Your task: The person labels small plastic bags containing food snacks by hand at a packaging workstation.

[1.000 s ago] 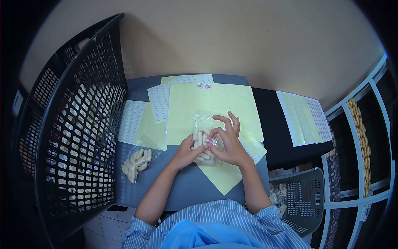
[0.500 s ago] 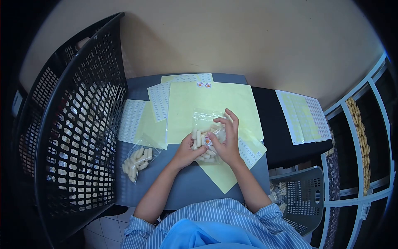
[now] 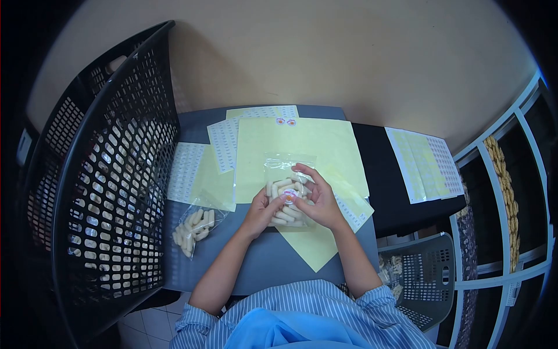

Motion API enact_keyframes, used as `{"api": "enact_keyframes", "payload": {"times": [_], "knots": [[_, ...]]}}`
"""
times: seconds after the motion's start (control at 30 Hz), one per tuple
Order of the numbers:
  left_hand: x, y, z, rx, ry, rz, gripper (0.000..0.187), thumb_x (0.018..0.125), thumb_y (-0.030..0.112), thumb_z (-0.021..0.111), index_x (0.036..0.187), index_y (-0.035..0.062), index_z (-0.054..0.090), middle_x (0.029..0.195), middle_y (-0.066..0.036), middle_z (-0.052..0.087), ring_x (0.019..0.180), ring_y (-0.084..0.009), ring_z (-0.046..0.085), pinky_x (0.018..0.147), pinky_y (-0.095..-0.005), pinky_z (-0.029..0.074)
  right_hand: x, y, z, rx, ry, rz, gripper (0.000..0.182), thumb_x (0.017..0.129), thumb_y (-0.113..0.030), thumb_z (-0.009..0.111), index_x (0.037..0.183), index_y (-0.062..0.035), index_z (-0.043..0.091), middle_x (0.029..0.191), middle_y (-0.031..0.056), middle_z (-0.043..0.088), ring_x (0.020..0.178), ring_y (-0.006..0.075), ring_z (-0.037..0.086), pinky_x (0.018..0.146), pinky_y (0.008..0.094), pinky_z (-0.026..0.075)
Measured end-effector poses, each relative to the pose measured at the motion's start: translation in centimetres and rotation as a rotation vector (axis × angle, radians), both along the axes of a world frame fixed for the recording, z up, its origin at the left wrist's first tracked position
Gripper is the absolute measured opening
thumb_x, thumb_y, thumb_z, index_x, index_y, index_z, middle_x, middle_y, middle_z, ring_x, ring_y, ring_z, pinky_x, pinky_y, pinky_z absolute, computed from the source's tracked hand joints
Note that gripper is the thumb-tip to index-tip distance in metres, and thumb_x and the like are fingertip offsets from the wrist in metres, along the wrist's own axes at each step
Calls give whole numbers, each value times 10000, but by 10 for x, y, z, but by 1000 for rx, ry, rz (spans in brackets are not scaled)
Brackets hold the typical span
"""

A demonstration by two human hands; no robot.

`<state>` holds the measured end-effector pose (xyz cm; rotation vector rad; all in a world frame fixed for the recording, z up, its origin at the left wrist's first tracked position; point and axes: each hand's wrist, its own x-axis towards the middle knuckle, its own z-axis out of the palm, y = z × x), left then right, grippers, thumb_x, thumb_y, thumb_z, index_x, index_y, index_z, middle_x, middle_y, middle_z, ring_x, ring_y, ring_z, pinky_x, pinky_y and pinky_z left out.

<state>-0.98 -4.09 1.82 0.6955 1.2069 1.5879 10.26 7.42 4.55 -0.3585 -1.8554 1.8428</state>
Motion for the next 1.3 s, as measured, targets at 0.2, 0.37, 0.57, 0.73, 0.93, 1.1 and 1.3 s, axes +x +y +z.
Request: {"api": "enact_keyframes", "payload": {"times": [0.2,0.37,0.57,0.73,0.93,1.1,1.3], "knots": [[5,4,-2,123,-14,65,336,873,186,472,1167,31,421,984,-74,570,801,-124,590,649,-239,504,0,-2,-1,17,11,10,658,660,22,600,1255,-54,329,1251,104,370,1131,225,420,878,320,427],[2,-1,-4,38,-27,41,334,843,134,515,1144,21,425,973,-78,568,836,-131,582,684,-244,496,23,1,14,389,-16,-183,685,629,-18,635,1247,-60,342,1252,123,359,1166,255,376,936,385,355],[0,-4,-3,11,27,35,408,798,35,520,1176,9,371,1027,-111,545,889,-167,579,749,-272,493,103,21,-12,758,-350,-859,349,697,-16,595,1035,12,516,1096,156,485,1024,307,463,873,359,376],[5,-5,2,62,-31,-2,377,813,61,538,1147,-8,378,1005,-115,552,885,-157,576,740,-265,496,130,7,-22,845,-576,-889,260,702,-83,627,943,2,580,1048,124,519,979,282,456,861,359,363],[15,-9,-4,15,-12,-155,384,828,64,519,1169,-3,356,1034,-118,542,898,-163,573,752,-273,494,137,13,-31,857,-618,-947,217,729,-78,597,933,-4,596,992,105,567,997,277,468,853,361,372],[26,-10,5,-7,-68,-209,369,839,73,519,1166,4,362,1050,-109,531,916,-149,560,765,-265,486,138,17,-38,754,-534,-951,181,736,-74,587,900,2,601,953,134,592,942,295,515,820,362,399],[29,-10,-1,-4,-119,-252,372,847,93,516,1175,11,361,1047,-105,532,923,-143,555,770,-266,484,137,15,-38,639,-531,-1025,176,724,-97,609,877,-10,603,890,143,605,875,299,547,781,368,419]]}}
